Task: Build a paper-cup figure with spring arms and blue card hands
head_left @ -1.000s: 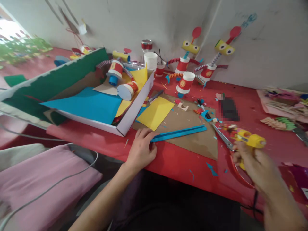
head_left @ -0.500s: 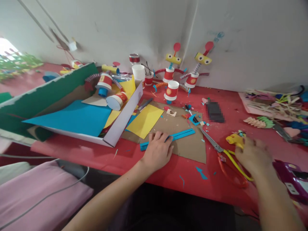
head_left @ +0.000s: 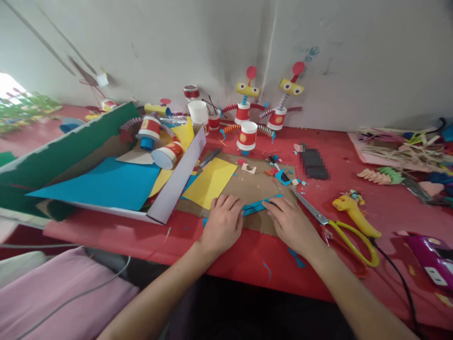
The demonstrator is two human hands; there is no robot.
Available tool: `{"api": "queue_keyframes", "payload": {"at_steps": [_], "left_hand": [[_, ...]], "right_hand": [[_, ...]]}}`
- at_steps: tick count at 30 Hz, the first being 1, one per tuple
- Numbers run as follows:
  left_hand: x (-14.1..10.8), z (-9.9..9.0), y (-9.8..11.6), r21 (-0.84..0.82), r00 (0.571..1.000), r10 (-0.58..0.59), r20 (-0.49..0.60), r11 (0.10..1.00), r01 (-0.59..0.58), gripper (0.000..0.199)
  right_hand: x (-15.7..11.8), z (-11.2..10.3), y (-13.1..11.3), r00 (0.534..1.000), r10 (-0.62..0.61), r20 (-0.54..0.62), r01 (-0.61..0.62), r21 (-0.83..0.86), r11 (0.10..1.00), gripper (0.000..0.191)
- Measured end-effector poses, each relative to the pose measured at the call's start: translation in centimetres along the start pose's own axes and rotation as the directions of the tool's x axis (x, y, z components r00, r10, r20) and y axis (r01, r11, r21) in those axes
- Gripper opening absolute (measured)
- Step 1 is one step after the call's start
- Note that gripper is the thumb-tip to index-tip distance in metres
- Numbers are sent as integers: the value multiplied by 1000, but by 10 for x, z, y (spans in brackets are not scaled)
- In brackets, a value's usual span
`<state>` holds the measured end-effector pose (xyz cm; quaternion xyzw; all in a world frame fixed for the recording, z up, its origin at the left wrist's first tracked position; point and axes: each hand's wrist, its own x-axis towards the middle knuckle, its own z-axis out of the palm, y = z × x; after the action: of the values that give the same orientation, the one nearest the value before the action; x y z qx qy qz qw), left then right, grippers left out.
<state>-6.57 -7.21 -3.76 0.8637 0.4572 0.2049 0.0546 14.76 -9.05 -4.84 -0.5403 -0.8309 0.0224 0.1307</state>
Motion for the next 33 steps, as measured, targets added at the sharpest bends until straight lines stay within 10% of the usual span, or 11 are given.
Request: {"api": "queue_keyframes", "payload": {"at_steps": [17,30,33], "left_hand": [[-18,-6,12,251,979,21,202,965,-72,23],[-30,-18,-5,71,977,-212,25,975,210,13],[-31,-23,-3,11,955,-255,-152,966,260,17]], "right_hand": [[9,-6,-24,997,-73,30,75,-82,994,28],[44,-10,-18,990,68,126,-110,371,922,15],[45,-10,-15,981,146,125,-189,473,860,17]]}}
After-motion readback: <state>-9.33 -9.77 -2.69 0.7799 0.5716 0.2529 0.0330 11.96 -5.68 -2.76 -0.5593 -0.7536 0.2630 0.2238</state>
